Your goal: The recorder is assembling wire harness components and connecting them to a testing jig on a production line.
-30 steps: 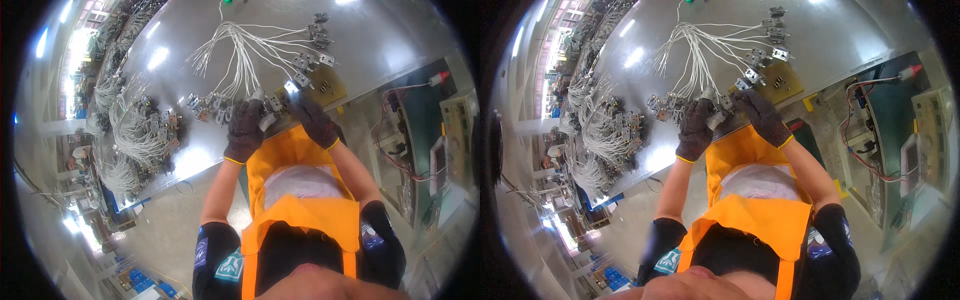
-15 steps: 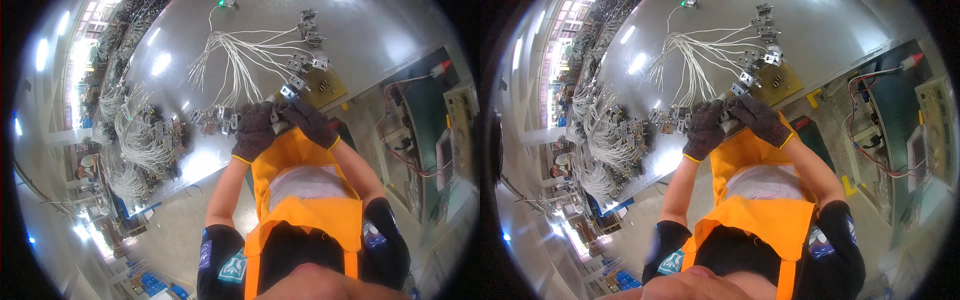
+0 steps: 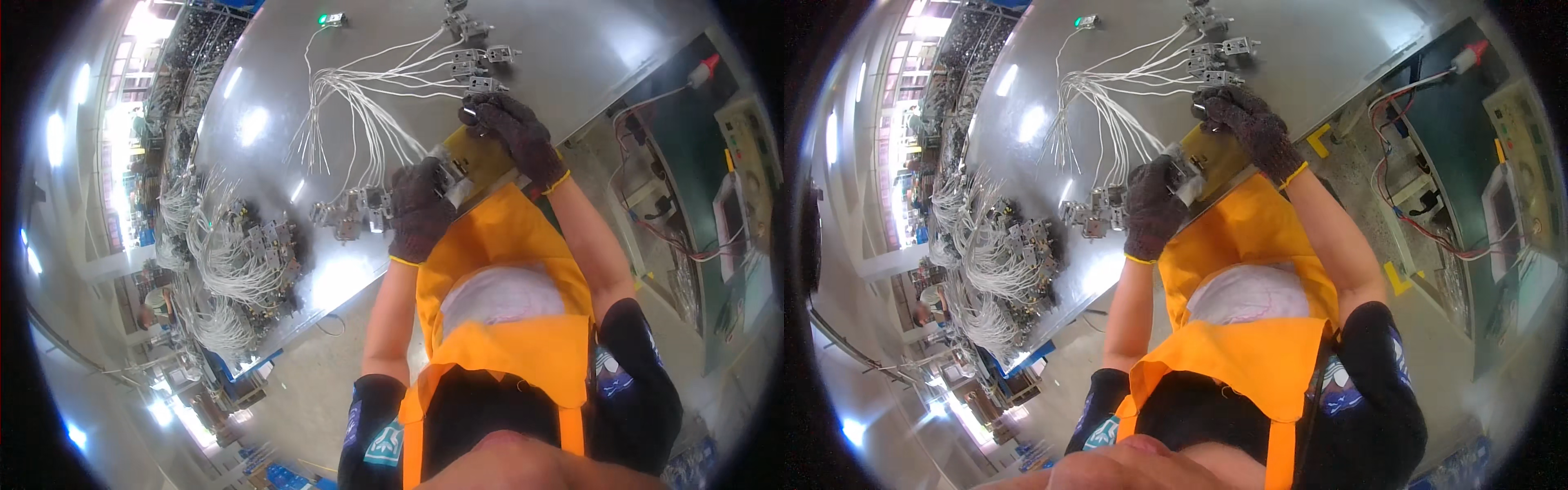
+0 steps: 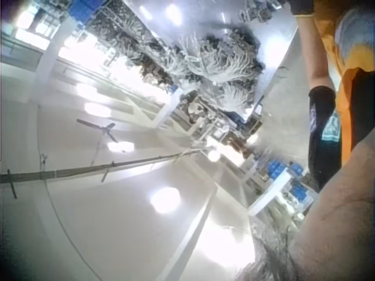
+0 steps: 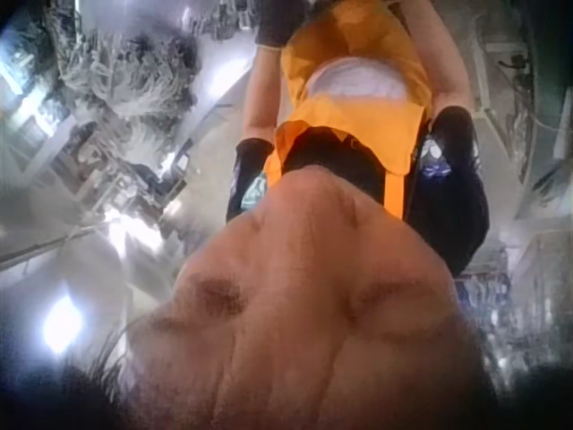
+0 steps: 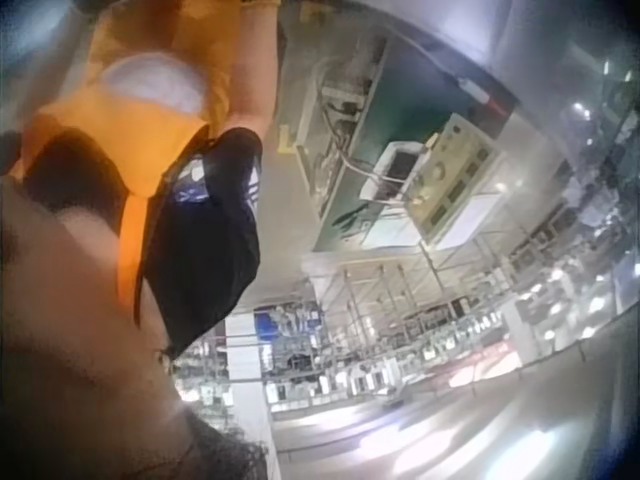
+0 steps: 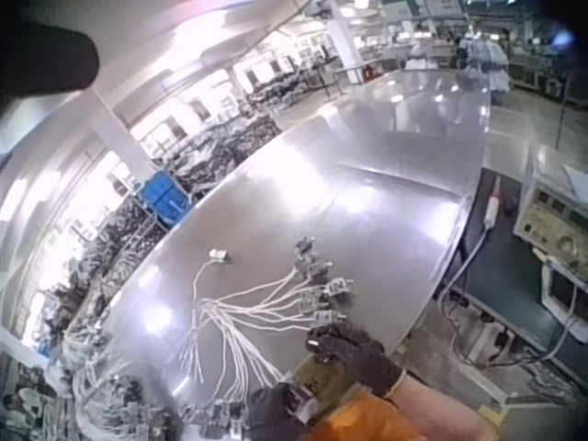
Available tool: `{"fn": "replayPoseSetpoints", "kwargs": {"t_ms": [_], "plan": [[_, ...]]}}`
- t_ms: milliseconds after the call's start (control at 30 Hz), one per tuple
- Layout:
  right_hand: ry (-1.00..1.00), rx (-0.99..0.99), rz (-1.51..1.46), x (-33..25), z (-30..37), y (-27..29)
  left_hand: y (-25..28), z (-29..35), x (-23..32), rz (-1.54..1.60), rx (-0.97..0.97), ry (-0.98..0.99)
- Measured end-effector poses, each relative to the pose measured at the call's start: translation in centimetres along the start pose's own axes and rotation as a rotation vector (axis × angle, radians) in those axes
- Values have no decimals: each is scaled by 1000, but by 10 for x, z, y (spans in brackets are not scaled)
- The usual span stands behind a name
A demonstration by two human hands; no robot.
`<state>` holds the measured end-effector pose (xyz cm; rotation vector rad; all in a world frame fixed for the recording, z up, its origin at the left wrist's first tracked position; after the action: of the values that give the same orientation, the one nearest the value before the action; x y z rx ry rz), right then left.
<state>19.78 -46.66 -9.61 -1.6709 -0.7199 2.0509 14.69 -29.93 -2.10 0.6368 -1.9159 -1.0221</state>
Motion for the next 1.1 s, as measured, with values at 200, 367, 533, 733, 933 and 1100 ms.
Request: {"fn": "replayPoseSetpoints", "kwargs": {"t_ms": [200, 367, 533, 733, 933, 1100], "plan": [[0, -18, 133, -5, 18, 5, -12, 4, -16, 286, 50, 101], [-60, 62, 119, -5, 46, 26, -18, -11, 8, 12, -17, 9], [-223, 74, 202, 5, 76, 26, -16, -13, 18, -160, 11, -53], [-160, -5, 307, 34, 99, 6, -28, -8, -11, 280, -99, -2], [-2, 42, 716, 32, 94, -20, -17, -15, 15, -122, 32, 89], [771, -57, 1100, -3, 109, -53, -11, -17, 15, -115, 93, 72]]}}
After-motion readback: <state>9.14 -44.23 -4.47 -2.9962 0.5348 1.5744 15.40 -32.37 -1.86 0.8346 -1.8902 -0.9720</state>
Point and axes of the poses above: each hand's wrist, its own z-axis away from the middle knuckle, its own y-axis out of the back of the hand, x = y × z, the point moved 8 cm from there along -z, towards the middle knuckle, and after that the axes turned 7 degrees about -y, right-handed, at the moved point
